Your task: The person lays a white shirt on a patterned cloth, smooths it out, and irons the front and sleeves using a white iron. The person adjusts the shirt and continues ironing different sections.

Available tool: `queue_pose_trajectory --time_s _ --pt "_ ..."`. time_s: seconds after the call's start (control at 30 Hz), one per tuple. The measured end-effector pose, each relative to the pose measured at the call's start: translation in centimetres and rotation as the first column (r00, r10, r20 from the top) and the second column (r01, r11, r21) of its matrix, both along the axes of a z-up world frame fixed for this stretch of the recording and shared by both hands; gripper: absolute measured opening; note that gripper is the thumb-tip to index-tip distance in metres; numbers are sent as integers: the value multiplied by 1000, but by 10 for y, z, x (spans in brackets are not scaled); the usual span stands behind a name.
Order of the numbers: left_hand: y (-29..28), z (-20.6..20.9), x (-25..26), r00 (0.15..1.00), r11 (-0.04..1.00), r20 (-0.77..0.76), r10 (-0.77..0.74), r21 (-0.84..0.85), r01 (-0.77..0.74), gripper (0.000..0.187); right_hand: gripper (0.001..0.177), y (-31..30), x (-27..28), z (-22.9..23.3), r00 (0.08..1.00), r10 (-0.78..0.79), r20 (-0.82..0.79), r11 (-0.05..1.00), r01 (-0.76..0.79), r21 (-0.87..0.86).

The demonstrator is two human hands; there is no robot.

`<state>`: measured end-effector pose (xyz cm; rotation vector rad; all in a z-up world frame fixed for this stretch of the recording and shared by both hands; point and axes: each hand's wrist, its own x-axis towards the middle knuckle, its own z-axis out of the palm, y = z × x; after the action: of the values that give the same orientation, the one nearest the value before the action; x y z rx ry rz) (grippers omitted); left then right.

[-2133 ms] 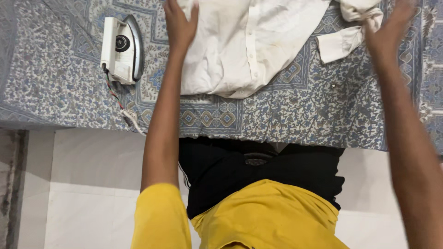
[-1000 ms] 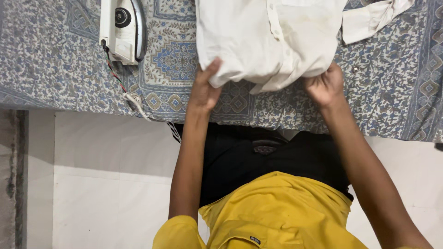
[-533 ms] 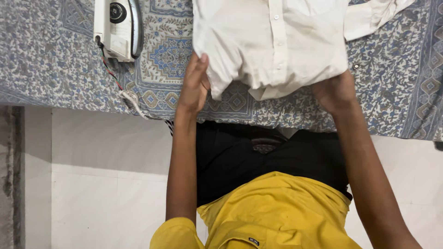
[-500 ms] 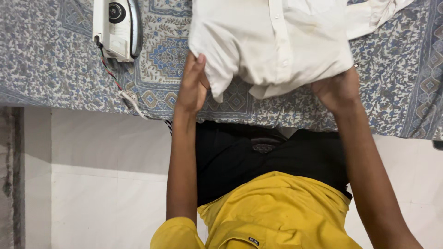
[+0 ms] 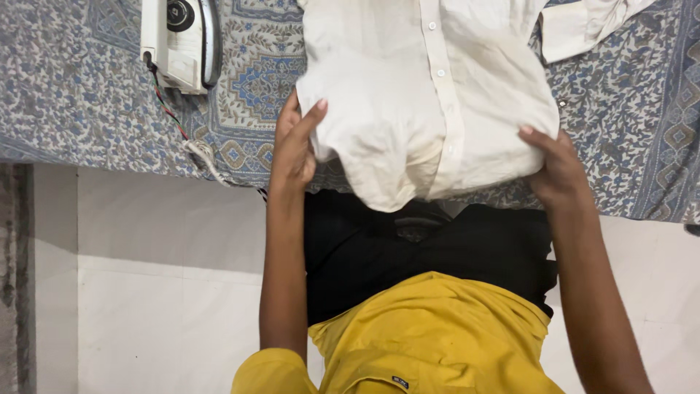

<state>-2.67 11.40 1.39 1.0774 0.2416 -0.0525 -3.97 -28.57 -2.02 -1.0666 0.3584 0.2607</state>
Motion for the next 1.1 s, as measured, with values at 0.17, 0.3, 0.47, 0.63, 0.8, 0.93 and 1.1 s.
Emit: queue_pose_trajectory --time_s 0.17,0.3,0.47,0.63,0.8,0.93,1.1 --pt "17 -29 -28 998 955 -65 18 298 2 57 69 -8 -25 -9 989 32 144 984 -6 -179" --pt "31 -37 -43 994 903 -74 76 428 -37 60 70 -8 -35 1 990 34 140 944 14 -329" --pt "43 -28 -55 996 881 -47 74 471 -43 59 73 -23 -44 14 995 -28 91 871 69 -486" --pt "43 -11 -61 991 692 -111 80 721 25 49 76 -40 -57 15 979 201 -21 167 -55 -984" --pt "44 15 -64 970 546 -230 74 824 153 44 52 -60 -62 22 989 125 -79 221 -106 -970" --pt "52 36 -61 967 347 -253 35 910 226 45 39 -81 -59 28 986 161 -51 168 -79 -983" --pt "47 33 -48 992 225 -103 75 971 83 32 22 -81 -45 32 940 256 226 120 200 -972"
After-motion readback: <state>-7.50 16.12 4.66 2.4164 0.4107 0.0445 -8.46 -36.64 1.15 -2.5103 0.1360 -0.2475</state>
